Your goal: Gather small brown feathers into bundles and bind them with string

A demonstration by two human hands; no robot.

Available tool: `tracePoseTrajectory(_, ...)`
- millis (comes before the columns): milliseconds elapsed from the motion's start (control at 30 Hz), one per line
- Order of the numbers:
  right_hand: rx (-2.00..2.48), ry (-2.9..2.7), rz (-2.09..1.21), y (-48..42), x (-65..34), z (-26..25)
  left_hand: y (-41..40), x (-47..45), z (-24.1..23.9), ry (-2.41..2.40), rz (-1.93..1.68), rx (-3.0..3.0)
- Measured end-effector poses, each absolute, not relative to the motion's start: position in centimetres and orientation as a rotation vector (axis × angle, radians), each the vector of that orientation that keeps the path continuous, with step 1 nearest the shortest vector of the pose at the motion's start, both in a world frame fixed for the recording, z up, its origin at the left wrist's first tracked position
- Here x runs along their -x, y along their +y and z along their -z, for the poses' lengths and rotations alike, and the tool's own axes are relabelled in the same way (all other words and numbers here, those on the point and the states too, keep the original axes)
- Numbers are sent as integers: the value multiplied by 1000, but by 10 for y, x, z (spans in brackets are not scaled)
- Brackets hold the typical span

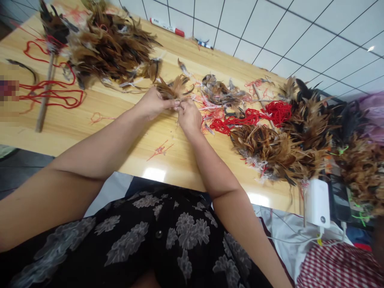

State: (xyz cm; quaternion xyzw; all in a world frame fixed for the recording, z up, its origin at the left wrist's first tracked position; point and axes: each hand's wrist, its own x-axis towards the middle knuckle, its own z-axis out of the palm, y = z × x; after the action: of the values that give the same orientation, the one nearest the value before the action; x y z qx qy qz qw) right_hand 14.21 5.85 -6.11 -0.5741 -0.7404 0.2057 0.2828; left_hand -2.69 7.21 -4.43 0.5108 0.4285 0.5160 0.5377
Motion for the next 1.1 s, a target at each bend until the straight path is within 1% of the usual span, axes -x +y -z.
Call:
tracePoseTrajectory(167,1512,-1877,-574,66,-145,71,75,34,36,1047,-1225,-1297)
tracePoseTrajectory(333,1427,-1732,-727,84,-153,85,93,71,38,1330,-1362,-1407)
tracePoseTrajectory(400,1385,-1682,-769,89,-156,89,99,82,43,1369,-1320,-1454)
tracePoseTrajectory(600,1383,-1603,-782,90,-154,82,107,74,59,1312,-1359,-1564)
tracePoseTrajectory(733,1357,-1546,-811,88,-151,75,112,64,62,1256,-1421,-1503)
tracePoseTrajectory(933,1324,-1535,-792,93,-154,86,97,65,39,1290,-1334,-1477)
tracePoseTrajectory(1100,1316,-1528,-785,92,-155,88,85,56,19,1179,-1439,-1293)
